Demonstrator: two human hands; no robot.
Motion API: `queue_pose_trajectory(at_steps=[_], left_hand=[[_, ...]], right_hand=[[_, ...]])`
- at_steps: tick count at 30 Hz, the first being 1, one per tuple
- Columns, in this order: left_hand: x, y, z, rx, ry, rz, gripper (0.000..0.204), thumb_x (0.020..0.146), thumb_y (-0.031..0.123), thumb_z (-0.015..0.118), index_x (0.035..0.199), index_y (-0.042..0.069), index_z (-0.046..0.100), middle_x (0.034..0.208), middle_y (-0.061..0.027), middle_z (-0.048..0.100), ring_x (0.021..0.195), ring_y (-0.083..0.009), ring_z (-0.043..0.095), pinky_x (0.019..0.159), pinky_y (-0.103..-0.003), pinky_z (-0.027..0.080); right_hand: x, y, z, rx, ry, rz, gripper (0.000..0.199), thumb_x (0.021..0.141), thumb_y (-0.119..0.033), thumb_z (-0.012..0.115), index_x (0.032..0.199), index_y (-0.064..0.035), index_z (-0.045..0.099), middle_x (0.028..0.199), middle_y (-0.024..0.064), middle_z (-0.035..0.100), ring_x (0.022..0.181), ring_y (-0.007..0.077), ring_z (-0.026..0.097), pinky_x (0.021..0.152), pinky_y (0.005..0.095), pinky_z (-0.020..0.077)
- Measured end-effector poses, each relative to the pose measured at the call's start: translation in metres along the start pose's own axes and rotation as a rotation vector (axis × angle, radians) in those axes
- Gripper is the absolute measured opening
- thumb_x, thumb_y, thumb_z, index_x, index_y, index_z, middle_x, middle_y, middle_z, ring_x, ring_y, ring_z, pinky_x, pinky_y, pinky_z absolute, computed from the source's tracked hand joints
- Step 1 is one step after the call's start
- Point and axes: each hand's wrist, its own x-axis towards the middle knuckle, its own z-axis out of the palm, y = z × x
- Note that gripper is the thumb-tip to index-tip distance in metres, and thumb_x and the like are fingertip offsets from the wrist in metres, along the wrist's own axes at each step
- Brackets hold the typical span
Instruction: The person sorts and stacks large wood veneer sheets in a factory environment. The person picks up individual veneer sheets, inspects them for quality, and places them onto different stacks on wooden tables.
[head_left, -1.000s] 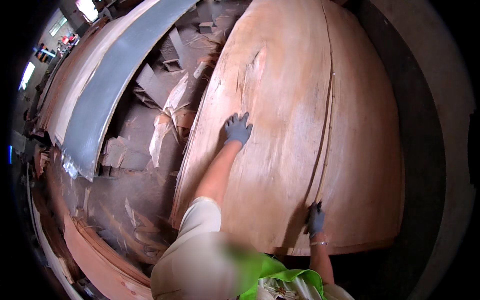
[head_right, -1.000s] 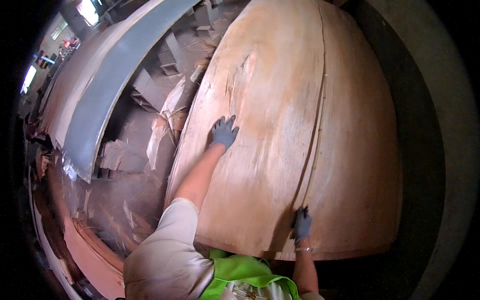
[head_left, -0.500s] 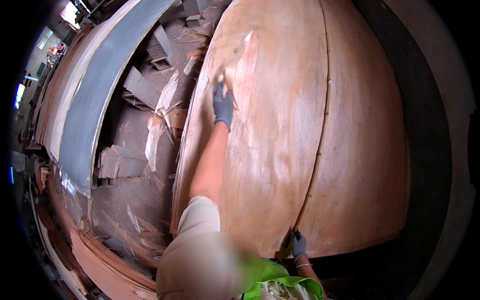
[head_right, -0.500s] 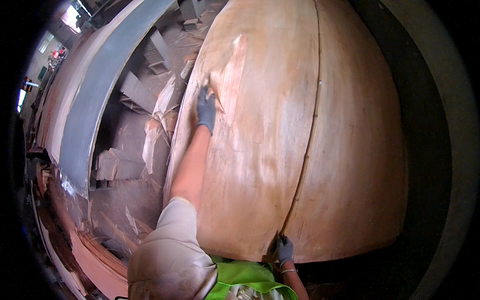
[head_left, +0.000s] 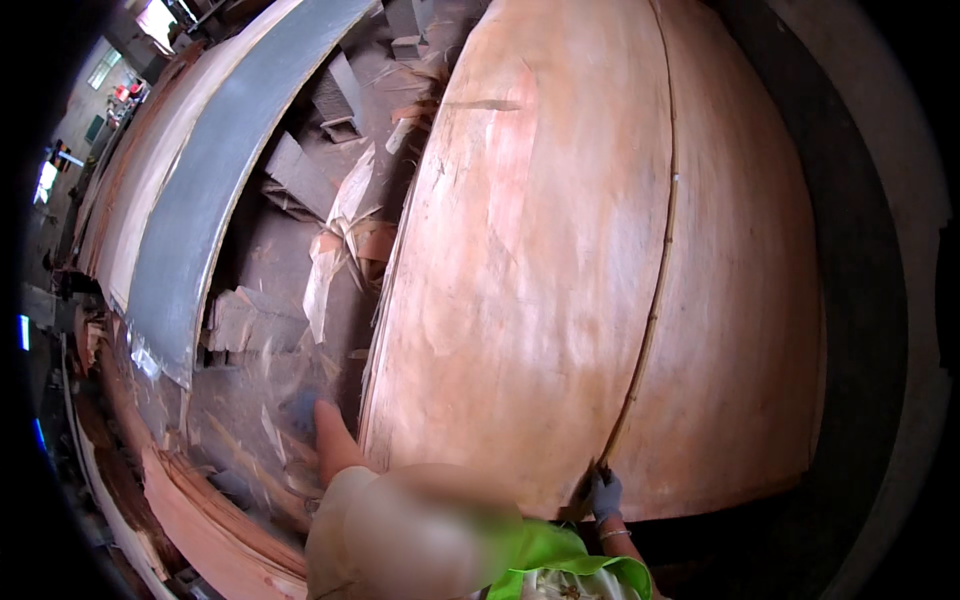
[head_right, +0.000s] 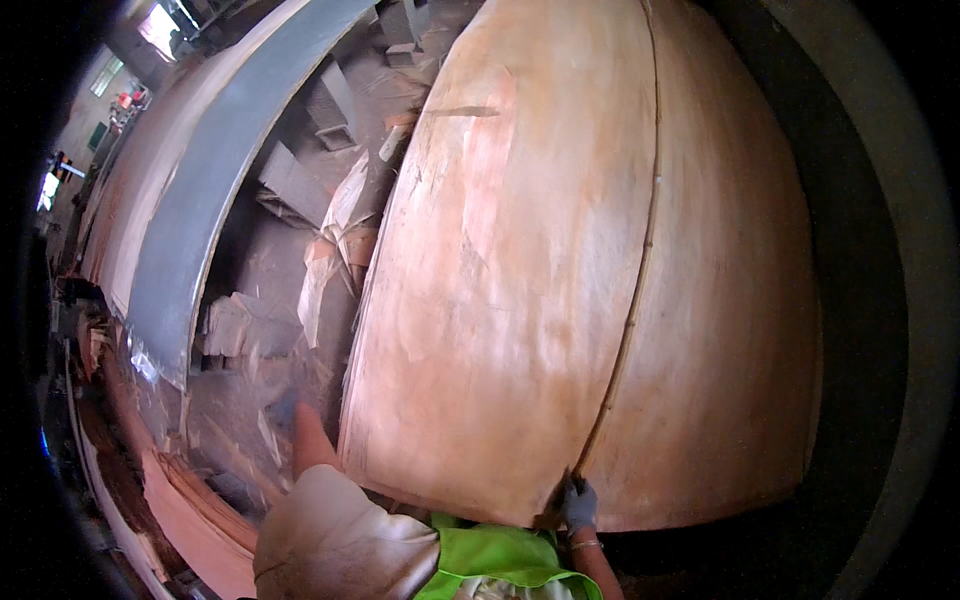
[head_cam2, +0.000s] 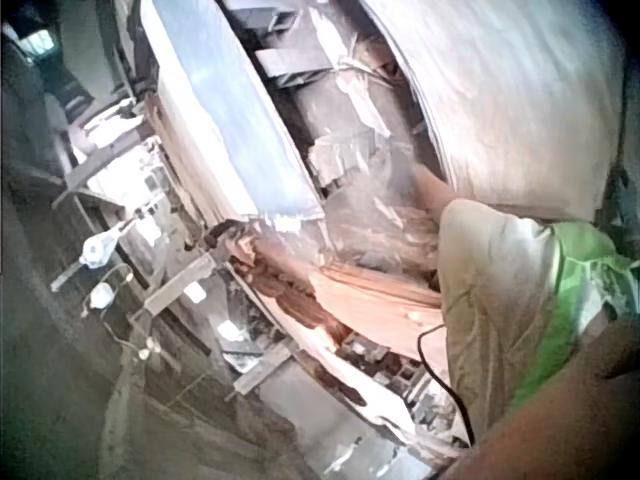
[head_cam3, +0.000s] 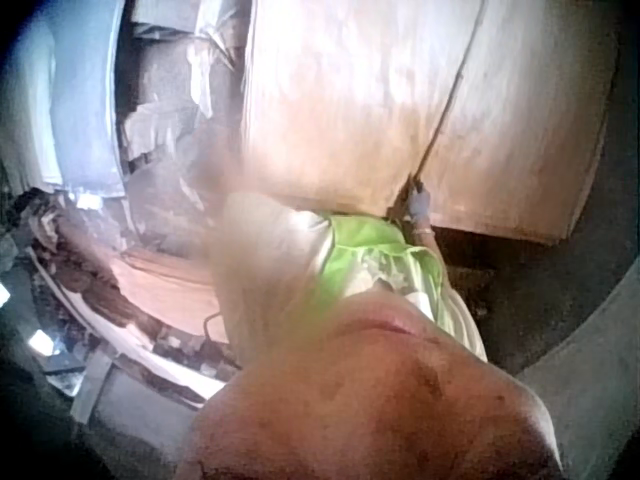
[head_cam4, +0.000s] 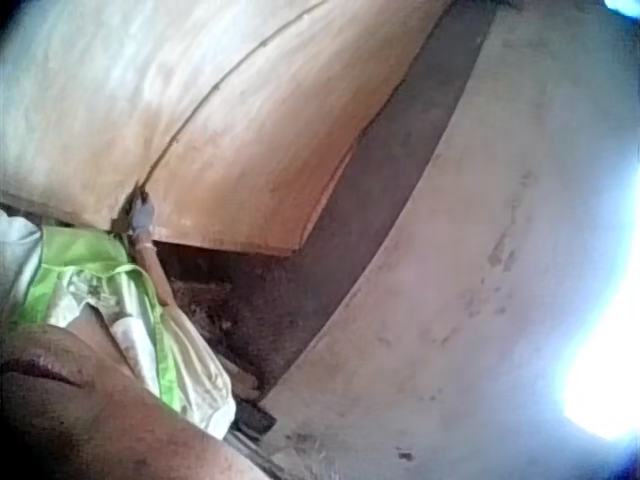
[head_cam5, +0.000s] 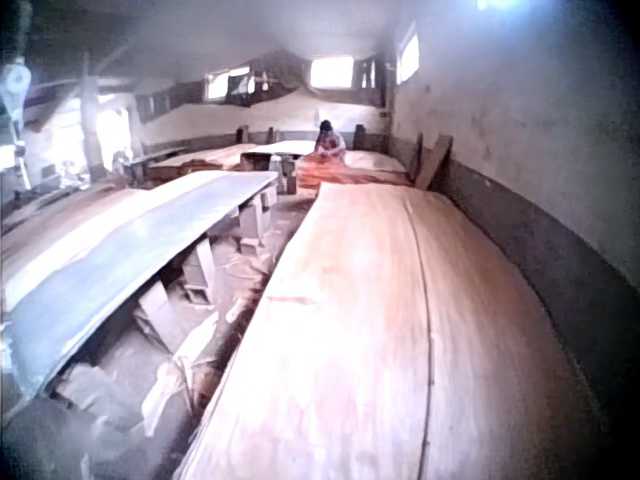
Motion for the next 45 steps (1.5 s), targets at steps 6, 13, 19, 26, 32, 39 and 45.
queue_pose_trajectory(at_steps=[6,13,19,26,32,39,45], left_hand=[[0.003,0.116,-0.08,-0.91,-0.375,0.109,0.036,0.082,0.031,0.054,0.106,0.005,0.058,0.091,-0.0158,0.061,0.076,-0.0306,0.059,0.069,-0.043,0.046],[0.021,0.357,-0.26,-0.994,-0.374,0.634,0.037,0.08,0.037,0.054,0.116,0.03,0.058,0.144,-0.0165,0.019,0.133,-0.0353,0.011,0.105,-0.054,0.008],[0.037,0.408,-0.278,-0.69,-0.62,0.714,0.046,0.08,0.034,0.046,0.12,0.012,0.052,0.134,-0.0096,0.039,0.13,-0.0284,0.022,0.102,-0.056,0.008],[0.026,0.375,-0.276,-1.047,-0.308,0.73,0.051,0.076,0.029,0.058,0.12,0.006,0.048,0.13,-0.0097,0.042,0.128,-0.0283,0.028,0.103,-0.05,0.015],[0.022,0.29,-0.262,-1.283,-0.112,0.54,0.054,0.072,0.017,0.063,0.121,0.0,0.047,0.129,-0.0139,0.041,0.126,-0.0291,0.03,0.106,-0.043,0.017],[0.026,0.037,-0.126,-0.822,-0.149,0.027,0.042,0.069,0.009,0.056,0.108,-0.005,0.052,0.102,-0.0204,0.054,0.097,-0.0321,0.053,0.085,-0.041,0.042],[-0.09,-0.218,-0.067,0.131,-0.626,-0.128,0.051,0.085,0.035,0.045,0.128,0.008,0.041,0.139,-0.0123,0.031,0.126,-0.0291,0.032,0.1,-0.049,0.028]], right_hand=[[-0.003,-0.003,-0.006,-0.1,-0.014,-0.055,0.028,0.085,-0.023,0.056,0.087,0.0047,0.058,0.076,0.0157,0.063,0.069,0.0188,0.057,0.063,0.0323,0.0448],[-0.005,-0.014,-0.005,-0.105,0.027,0.001,0.029,0.085,-0.023,0.057,0.086,0.0055,0.058,0.071,0.0143,0.061,0.064,0.0168,0.053,0.06,0.0335,0.0442],[-0.002,0.007,-0.001,-0.084,0.021,0.092,0.025,0.084,-0.018,0.058,0.085,0.0063,0.058,0.071,0.0147,0.061,0.066,0.0163,0.055,0.061,0.0324,0.0441],[-0.004,0.007,-0.002,-0.074,0.03,0.08,0.019,0.081,-0.012,0.056,0.086,0.0064,0.057,0.075,0.0179,0.062,0.07,0.0205,0.059,0.063,0.0329,0.0459],[-0.002,0.0,-0.003,-0.18,0.03,0.026,0.022,0.081,-0.016,0.058,0.084,0.006,0.057,0.078,0.0254,0.061,0.074,0.0328,0.062,0.064,0.0364,0.0463],[-0.002,-0.008,-0.006,-0.079,-0.042,-0.006,0.031,0.084,-0.025,0.058,0.086,0.0067,0.058,0.071,0.0196,0.061,0.064,0.0237,0.058,0.058,0.0365,0.0432],[0.001,0.005,-0.004,0.041,-0.017,-0.026,0.029,0.085,-0.027,0.059,0.082,0.002,0.061,0.073,0.0015,0.057,0.063,0.0109,0.048,0.056,0.0284,0.0426]])
